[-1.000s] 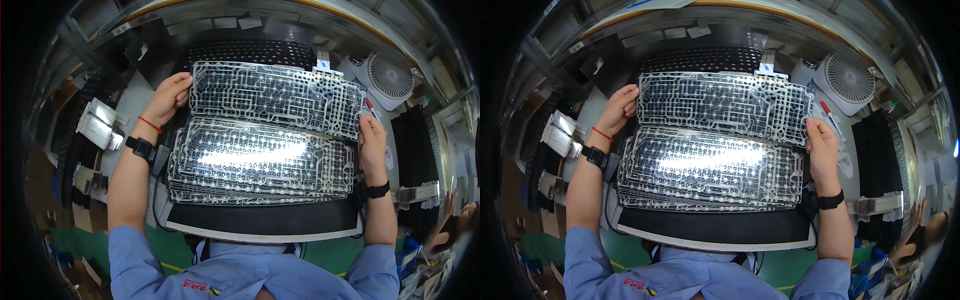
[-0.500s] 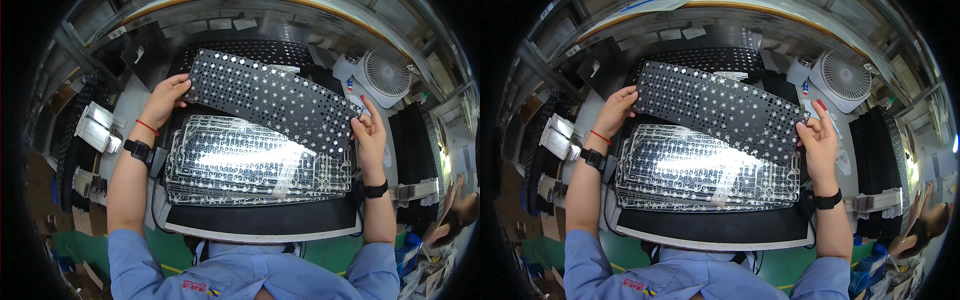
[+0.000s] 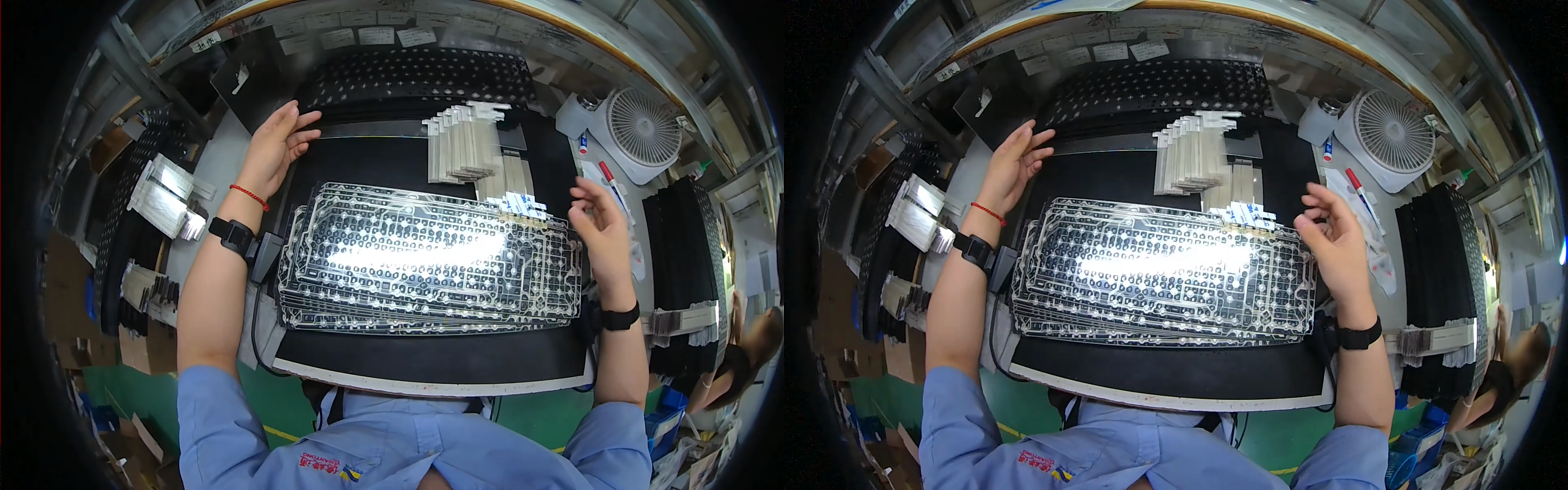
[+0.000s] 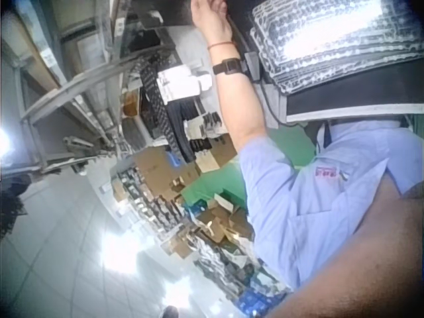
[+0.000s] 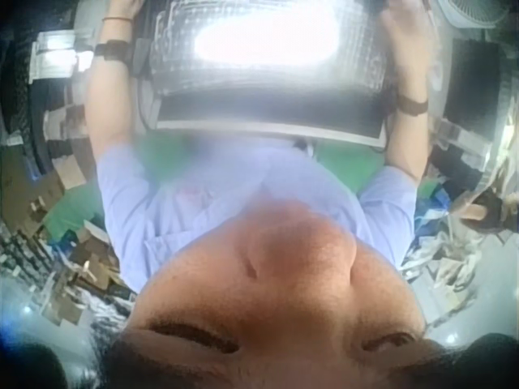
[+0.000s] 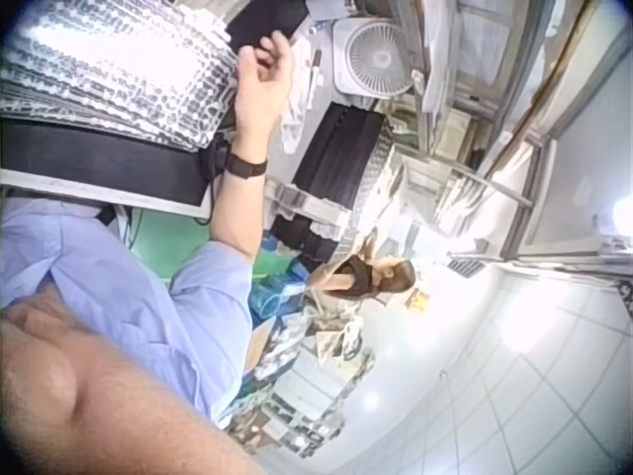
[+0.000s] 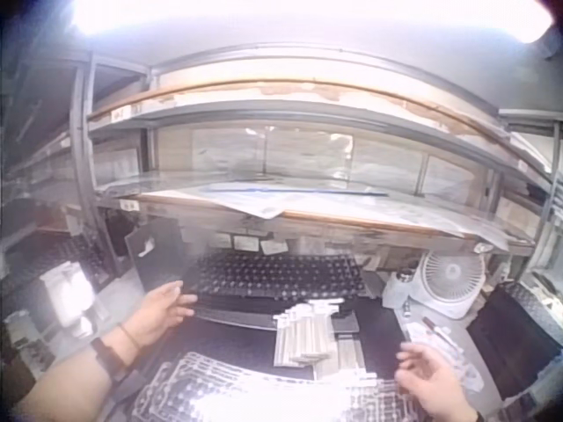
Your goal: The recorder is handling and stacking keyboard circuit layers and plastic sheets on a workbench.
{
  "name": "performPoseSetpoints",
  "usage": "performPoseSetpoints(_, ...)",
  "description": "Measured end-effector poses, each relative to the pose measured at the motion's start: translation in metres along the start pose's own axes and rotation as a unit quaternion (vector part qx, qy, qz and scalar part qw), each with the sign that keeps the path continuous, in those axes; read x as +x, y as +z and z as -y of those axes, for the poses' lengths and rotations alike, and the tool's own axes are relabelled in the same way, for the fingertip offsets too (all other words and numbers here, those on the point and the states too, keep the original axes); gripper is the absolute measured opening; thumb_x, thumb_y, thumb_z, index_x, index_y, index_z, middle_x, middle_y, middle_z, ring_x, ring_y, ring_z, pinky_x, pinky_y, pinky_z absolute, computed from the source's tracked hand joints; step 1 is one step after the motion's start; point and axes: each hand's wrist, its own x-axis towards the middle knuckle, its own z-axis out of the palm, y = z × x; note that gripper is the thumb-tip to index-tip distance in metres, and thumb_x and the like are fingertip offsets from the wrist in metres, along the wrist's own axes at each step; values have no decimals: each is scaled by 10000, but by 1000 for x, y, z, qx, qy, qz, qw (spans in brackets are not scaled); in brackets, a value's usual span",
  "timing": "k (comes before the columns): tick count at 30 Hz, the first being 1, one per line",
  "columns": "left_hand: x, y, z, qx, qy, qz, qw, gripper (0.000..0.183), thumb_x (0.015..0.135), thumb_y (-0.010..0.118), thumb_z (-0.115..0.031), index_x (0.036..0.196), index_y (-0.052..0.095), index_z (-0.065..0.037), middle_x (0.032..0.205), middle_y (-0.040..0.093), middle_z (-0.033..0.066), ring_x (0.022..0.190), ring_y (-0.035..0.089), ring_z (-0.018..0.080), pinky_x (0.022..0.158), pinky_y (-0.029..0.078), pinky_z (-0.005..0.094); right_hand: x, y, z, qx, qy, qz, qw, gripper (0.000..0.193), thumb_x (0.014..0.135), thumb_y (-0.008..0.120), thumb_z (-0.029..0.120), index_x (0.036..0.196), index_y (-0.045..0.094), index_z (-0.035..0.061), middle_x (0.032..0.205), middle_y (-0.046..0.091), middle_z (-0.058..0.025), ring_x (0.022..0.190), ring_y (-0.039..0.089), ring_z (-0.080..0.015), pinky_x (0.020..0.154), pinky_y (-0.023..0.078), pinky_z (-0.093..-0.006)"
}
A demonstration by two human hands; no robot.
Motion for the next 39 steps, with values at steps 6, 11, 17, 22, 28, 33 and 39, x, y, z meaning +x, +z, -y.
performPoseSetpoints(6, 13, -24, 9, 56, -26, 92, 994, 295, 994, 448, -309, 1066, 561, -46, 1052, 653, 99, 834, 625, 119, 685, 482, 205, -1, 1, 6, -222, -31, 133, 965, 414, 741, 744, 133, 1122, 599, 59, 1153, 558, -65, 1052, 528, -194, 877, 411, -300)
performPoseSetpoints(11, 1, -10, 1, 62, -68, 172, 981, 383, 1004, 394, -369, 1066, 568, -34, 1036, 658, 111, 820, 636, 123, 702, 505, 222, 1, -2, -5, -98, 84, 39, 991, 221, 794, 712, 99, 982, 627, 21, 912, 619, -25, 848, 566, -93, 746, 439, -240)
performPoseSetpoints(17, -8, -6, 1, 69, -105, 258, 958, 396, 997, 417, -363, 1100, 578, -16, 931, 661, 47, 732, 623, 75, 612, 495, 182, 2, 2, -1, -8, 91, -14, 996, 153, 859, 649, 57, 996, 605, 5, 873, 621, 10, 769, 552, -35, 694, 433, -175)
performPoseSetpoints(22, -2, -11, 8, 150, -66, 293, 942, 209, 939, 566, -212, 1018, 627, -28, 769, 604, -39, 567, 493, 8, 500, 386, 146, 3, 2, -5, 22, 62, -59, 996, 179, 873, 638, 62, 1032, 596, -7, 882, 626, 4, 777, 556, -40, 719, 433, -182)
performPoseSetpoints(28, 2, -12, 9, 131, -37, 192, 972, 171, 930, 581, -202, 1009, 632, -58, 758, 565, -69, 593, 447, 5, 517, 354, 159, 7, -4, -15, 125, 81, -81, 986, 160, 940, 554, 128, 1026, 598, 1, 843, 604, 26, 751, 501, -18, 688, 386, -174)
performPoseSetpoints(33, 1, -9, 9, 123, -48, 177, 975, 178, 929, 584, -224, 1022, 634, -81, 770, 562, -81, 613, 441, 8, 552, 353, 162, 6, -5, -16, 133, 72, -76, 986, 168, 956, 535, 164, 987, 602, 13, 805, 577, 47, 676, 433, -7, 634, 338, -168)
performPoseSetpoints(39, 2, -11, 11, 110, -47, 187, 975, 184, 934, 575, -235, 1032, 622, -87, 748, 541, -93, 632, 426, 9, 574, 330, 171, 6, 4, -7, 125, 52, -108, 985, 169, 957, 536, 174, 986, 609, 24, 755, 544, 69, 632, 404, 2, 591, 327, -165)
